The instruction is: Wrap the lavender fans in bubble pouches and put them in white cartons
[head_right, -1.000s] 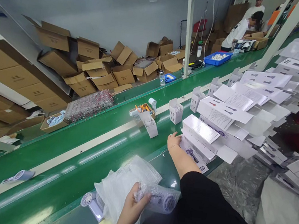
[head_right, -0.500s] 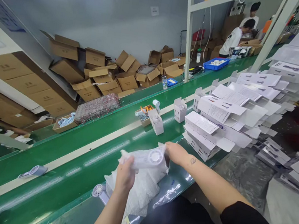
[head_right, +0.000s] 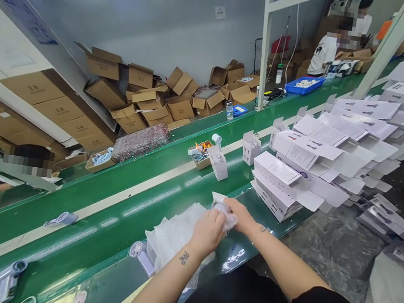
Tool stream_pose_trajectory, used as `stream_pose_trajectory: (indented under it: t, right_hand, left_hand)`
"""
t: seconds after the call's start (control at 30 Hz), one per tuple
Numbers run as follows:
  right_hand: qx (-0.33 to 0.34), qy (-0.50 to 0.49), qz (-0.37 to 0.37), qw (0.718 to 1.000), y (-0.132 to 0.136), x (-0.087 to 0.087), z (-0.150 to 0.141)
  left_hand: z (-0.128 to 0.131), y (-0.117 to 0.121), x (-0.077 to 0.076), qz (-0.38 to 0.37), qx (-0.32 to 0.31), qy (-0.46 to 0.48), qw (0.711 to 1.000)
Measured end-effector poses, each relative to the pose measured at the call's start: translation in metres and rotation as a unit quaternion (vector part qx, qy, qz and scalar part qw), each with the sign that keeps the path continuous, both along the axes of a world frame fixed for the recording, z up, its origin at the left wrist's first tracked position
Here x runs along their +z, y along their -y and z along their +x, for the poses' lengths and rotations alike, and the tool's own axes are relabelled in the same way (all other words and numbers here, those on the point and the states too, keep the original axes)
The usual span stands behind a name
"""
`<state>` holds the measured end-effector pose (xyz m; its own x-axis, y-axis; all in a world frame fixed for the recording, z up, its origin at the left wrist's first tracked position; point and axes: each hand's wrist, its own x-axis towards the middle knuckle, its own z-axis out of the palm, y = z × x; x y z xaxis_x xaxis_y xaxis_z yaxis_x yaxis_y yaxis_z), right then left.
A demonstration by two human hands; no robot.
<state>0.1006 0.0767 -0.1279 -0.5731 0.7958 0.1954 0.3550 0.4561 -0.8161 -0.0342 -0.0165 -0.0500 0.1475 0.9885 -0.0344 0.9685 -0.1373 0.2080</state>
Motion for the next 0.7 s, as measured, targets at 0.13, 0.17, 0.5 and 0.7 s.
stream_pose_trajectory:
  t: [0.13, 0.17, 0.5, 0.7]
  right_hand:
    - [0.028, -0.013, 0.022, 0.999, -0.003, 0.001, 0.005]
    - [0.031, -0.019, 0.016, 0.999, -0.003, 0.002, 0.005]
    - [0.175, -0.088, -0.16, 0.967, -0.009, -0.008, 0.02]
    - [0.058, -0.034, -0.107, 0.992, 0.013, -0.061, 0.0]
  left_hand:
    - [-0.005, -0.026, 0.015, -0.045, 0.099, -0.005, 0.994]
    - [-0.006, -0.027, 0.017, -0.044, 0.076, 0.002, 0.996]
    - [-0.01, -0.022, -0.036, -0.047, -0.024, -0.012, 0.999]
    - [-0.004, -0.014, -0.029, -0.054, -0.006, 0.038, 0.998]
